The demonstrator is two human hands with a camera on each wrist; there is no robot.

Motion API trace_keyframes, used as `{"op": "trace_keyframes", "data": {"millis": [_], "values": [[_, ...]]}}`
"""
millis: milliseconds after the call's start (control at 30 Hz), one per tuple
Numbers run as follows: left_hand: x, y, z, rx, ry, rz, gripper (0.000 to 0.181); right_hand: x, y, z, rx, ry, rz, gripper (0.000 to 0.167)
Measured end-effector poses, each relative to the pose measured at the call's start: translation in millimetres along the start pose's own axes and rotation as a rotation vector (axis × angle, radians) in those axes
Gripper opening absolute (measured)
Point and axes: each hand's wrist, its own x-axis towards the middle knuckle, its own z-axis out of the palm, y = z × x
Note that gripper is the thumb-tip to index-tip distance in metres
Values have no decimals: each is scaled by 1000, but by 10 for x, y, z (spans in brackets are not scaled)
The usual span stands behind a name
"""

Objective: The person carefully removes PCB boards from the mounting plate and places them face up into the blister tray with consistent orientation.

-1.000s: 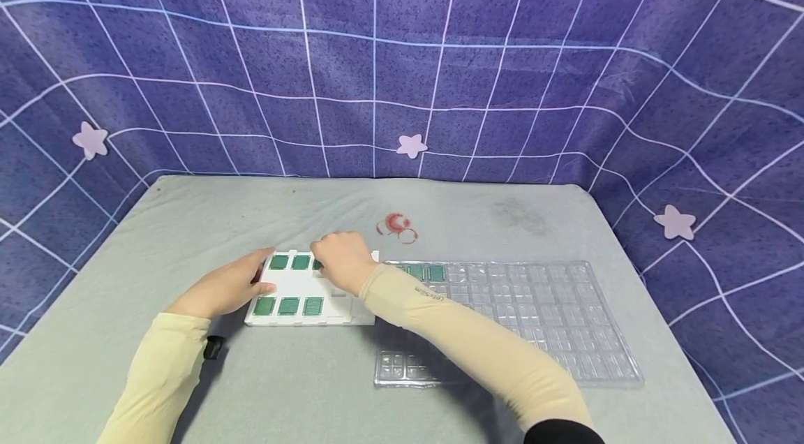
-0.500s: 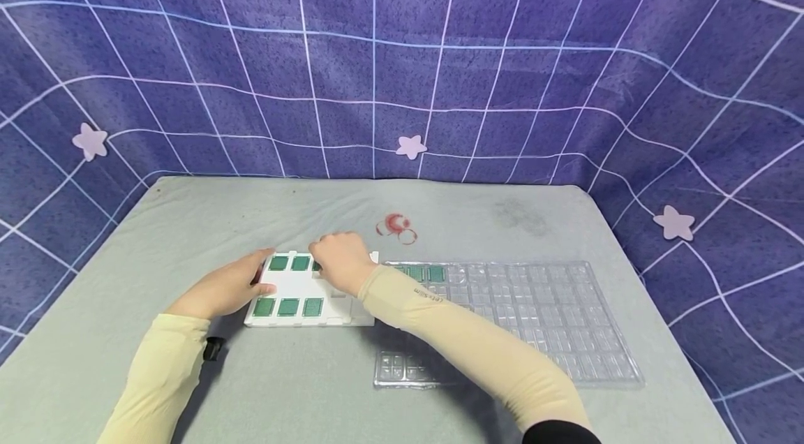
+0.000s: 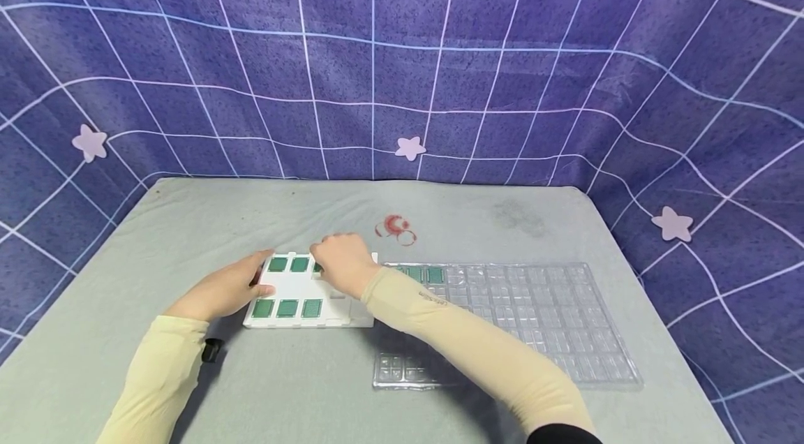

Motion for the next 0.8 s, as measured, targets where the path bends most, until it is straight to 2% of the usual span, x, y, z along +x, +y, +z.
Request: {"op": "trace_keyframes", "data": {"millis": [433, 800], "values": [[4, -23, 7, 10, -2, 9, 74, -209, 79, -97, 66, 38, -4, 13], [-2, -5, 3, 16, -2, 8, 73, -550, 256, -164, 95, 82, -1, 16]]}}
